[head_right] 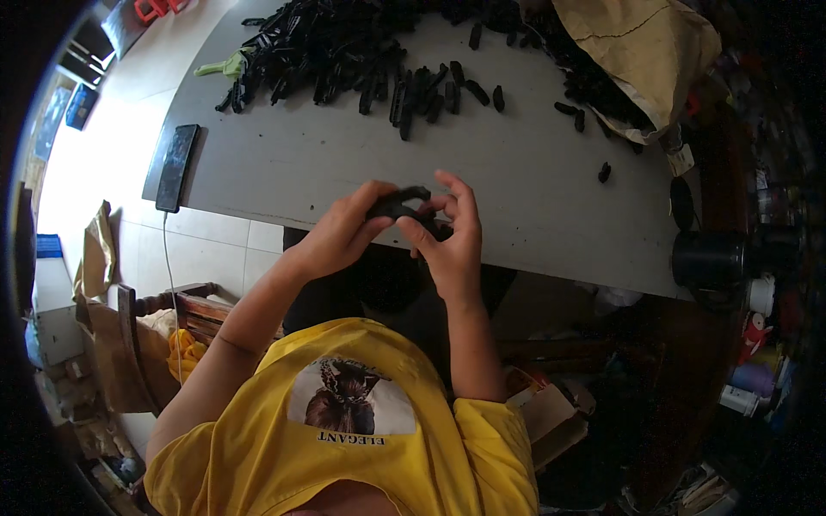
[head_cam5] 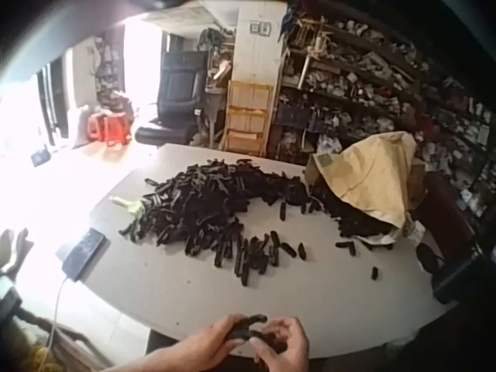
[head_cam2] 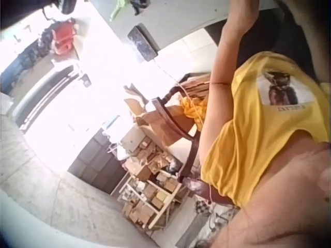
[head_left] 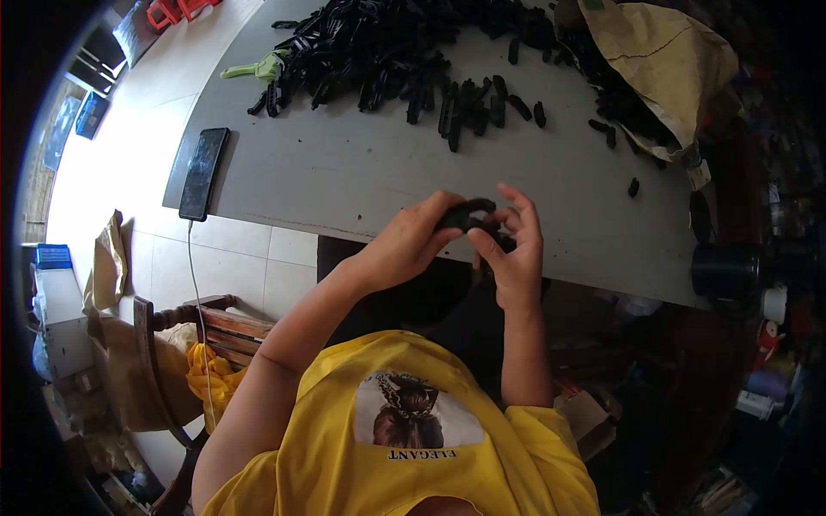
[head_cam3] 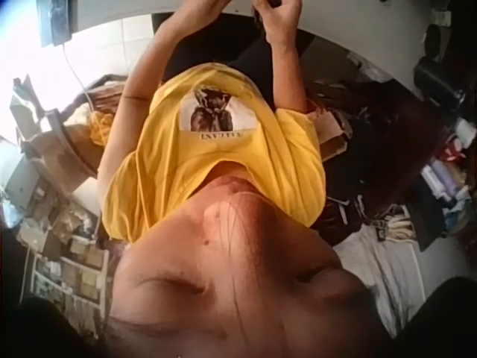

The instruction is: Inspecting and sorting small black plastic components on a table.

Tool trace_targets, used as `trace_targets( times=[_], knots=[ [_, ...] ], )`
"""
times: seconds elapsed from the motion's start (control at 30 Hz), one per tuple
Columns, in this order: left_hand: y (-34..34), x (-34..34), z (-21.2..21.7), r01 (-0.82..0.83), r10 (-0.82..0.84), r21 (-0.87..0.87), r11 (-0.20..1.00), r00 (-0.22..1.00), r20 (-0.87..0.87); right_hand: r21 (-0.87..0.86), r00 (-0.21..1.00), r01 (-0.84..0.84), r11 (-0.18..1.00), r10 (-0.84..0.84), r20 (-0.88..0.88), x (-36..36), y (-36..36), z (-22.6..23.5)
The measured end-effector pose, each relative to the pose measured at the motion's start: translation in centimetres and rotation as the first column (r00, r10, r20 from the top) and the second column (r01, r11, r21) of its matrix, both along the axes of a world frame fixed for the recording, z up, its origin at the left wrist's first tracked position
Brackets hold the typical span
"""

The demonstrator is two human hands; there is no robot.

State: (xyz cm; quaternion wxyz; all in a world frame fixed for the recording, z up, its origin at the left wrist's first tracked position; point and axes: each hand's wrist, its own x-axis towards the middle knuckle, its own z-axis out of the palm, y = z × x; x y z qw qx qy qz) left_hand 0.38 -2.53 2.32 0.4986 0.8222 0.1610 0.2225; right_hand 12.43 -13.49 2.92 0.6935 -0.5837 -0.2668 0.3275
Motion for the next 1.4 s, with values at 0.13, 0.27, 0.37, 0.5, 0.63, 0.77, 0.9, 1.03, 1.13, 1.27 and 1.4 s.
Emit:
trace_targets(
  times=[0.13,0.27,0.37,0.5,0.63,0.77,0.9,1.03,1.13,1.27,1.4],
  knots=[
    [-0.5,-0.6,-0.3,0.136,-0.136,-0.034,0.990,0.991,-0.008,0.062,0.945,-0.256,0.965,0.264,-0.192,1.0,-1.0,-1.1],
    [-1.2,-1.5,-1.2,0.195,-0.193,-0.100,0.976,0.981,0.026,0.065,0.942,-0.282,0.957,0.289,-0.167,0.5,-2.6,-3.2],
    [-1.8,-2.1,-2.0,0.215,-0.221,-0.142,0.966,0.975,-0.031,0.050,0.941,-0.291,0.955,0.295,-0.164,0.0,-3.7,-4.4],
    [-2.2,-2.7,-2.6,0.231,-0.241,-0.176,0.957,0.970,-0.039,0.017,0.941,-0.312,0.950,0.311,-0.135,-0.5,-4.6,-4.5],
    [-2.2,-2.9,-2.3,0.251,-0.284,-0.249,0.936,0.953,-0.108,-0.093,0.945,-0.323,0.942,0.317,-0.078,-0.6,-5.3,-4.6],
    [-2.5,-3.4,-3.1,0.285,-0.293,-0.114,0.952,0.955,-0.055,-0.219,0.907,-0.405,0.888,0.421,0.028,-0.4,-5.7,-3.9],
    [-2.4,-4.2,-3.9,0.122,-0.135,-0.190,0.974,0.989,-0.055,-0.285,0.911,-0.340,0.896,0.389,0.137,-0.3,-6.4,-3.7],
    [-2.9,-4.3,-3.3,0.161,-0.178,-0.200,0.967,0.981,-0.075,-0.145,0.964,-0.207,0.968,0.227,0.140,-1.8,-6.2,-4.4],
    [-3.2,-4.4,-3.3,0.218,-0.226,-0.143,0.965,0.973,-0.045,-0.111,0.968,-0.250,0.962,0.248,-0.032,-2.5,-6.2,-4.7],
    [-3.3,-4.6,-3.7,0.238,-0.259,-0.185,0.953,0.961,-0.093,-0.145,0.958,-0.287,0.947,0.287,-0.021,-2.6,-6.8,-5.8],
    [-2.1,-3.7,-3.6,0.307,-0.307,-0.027,0.951,0.938,-0.161,-0.161,0.944,-0.197,0.967,0.232,0.234,-1.8,-6.6,-6.7]
  ],
)
